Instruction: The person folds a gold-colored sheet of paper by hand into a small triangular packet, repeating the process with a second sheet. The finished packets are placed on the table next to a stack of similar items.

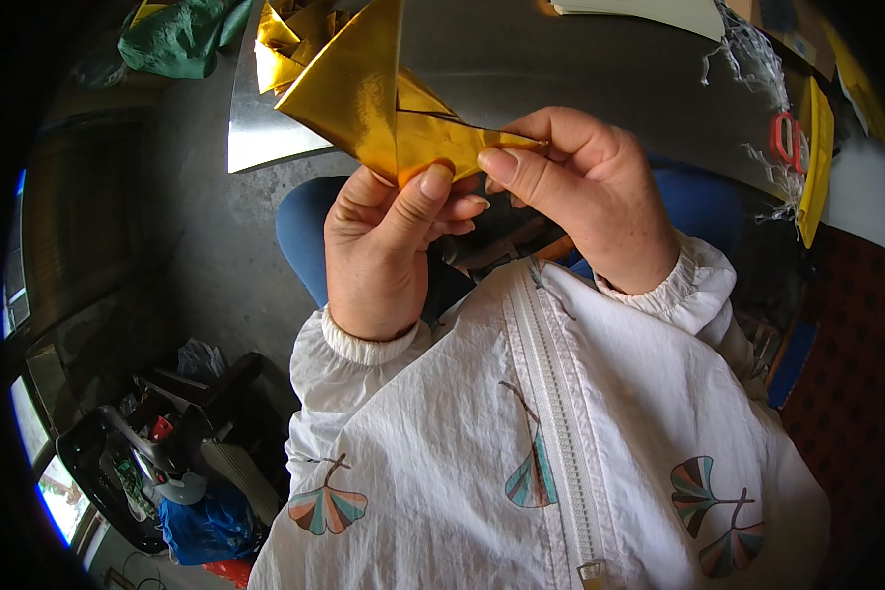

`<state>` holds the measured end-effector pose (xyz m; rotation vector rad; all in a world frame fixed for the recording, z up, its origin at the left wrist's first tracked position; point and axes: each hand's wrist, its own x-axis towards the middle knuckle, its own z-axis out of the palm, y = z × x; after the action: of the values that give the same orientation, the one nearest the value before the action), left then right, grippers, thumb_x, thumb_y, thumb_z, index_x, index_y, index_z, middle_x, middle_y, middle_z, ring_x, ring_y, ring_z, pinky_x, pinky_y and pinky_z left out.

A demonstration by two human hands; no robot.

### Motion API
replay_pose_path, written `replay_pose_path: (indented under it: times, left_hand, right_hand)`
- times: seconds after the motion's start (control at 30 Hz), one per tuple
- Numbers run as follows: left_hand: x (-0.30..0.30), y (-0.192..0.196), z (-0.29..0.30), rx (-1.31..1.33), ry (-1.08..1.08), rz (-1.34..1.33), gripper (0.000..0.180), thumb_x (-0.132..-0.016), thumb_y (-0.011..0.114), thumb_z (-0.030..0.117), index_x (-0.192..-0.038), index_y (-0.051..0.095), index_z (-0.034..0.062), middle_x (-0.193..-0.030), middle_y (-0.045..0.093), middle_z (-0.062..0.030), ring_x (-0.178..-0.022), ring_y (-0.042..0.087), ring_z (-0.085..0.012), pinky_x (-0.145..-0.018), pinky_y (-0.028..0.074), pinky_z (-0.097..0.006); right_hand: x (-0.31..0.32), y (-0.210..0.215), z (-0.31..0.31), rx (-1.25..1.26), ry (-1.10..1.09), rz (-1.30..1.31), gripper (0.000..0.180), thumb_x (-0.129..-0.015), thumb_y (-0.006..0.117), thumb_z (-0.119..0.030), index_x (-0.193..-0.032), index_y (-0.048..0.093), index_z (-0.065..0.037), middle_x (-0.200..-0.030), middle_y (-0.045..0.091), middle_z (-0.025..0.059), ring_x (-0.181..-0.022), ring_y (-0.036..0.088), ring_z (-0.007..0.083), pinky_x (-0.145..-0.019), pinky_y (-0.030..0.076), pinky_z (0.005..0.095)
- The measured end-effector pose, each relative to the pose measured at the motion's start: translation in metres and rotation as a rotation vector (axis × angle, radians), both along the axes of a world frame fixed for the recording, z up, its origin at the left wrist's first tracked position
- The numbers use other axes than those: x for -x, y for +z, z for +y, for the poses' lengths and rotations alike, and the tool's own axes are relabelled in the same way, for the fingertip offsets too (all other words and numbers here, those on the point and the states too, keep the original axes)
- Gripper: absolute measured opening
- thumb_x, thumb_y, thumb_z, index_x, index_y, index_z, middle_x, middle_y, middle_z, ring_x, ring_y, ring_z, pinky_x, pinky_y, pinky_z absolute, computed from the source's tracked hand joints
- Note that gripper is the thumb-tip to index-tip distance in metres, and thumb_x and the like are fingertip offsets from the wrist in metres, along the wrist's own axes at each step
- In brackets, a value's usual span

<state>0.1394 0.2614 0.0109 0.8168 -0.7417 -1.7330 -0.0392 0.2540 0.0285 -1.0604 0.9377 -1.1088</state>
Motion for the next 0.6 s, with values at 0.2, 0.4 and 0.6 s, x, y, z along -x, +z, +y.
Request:
replay_pose_path:
  times: [0.2, 0.4, 0.6]
  left_hand:
    - [-0.0001, 0.0015, -0.0003, -0.013, 0.003, 0.004, 0.019, -0.093, 0.065, 0.012, -0.109, 0.064, 0.0017, -0.098, 0.071, -0.0111, -0.080, 0.071, -0.0155, -0.072, 0.058, -0.025]
    - [-0.0011, 0.0036, -0.0016, -0.032, -0.007, 0.002, 0.019, -0.093, 0.064, 0.010, -0.110, 0.064, 0.0015, -0.099, 0.071, -0.0113, -0.080, 0.071, -0.0156, -0.072, 0.058, -0.024]
    - [0.0000, 0.0057, -0.0025, -0.054, -0.001, 0.015, 0.018, -0.093, 0.063, 0.009, -0.110, 0.064, 0.0014, -0.100, 0.071, -0.0116, -0.081, 0.071, -0.0156, -0.073, 0.058, -0.024]
  right_hand:
    - [-0.0003, 0.0010, -0.0003, -0.012, -0.002, -0.026, 0.017, -0.093, 0.064, -0.008, -0.101, 0.066, 0.006, -0.088, 0.070, 0.0068, -0.079, 0.065, 0.0070, -0.071, 0.053, 0.0187]
    - [-0.0007, 0.0014, -0.0004, -0.035, -0.008, -0.027, 0.016, -0.092, 0.065, -0.010, -0.101, 0.066, 0.004, -0.086, 0.069, 0.0047, -0.077, 0.063, 0.0060, -0.070, 0.051, 0.0187]
    - [-0.0008, 0.0021, -0.0002, -0.082, -0.012, -0.033, 0.015, -0.092, 0.066, -0.012, -0.101, 0.065, 0.000, -0.084, 0.067, 0.0017, -0.075, 0.060, 0.0050, -0.069, 0.048, 0.0193]
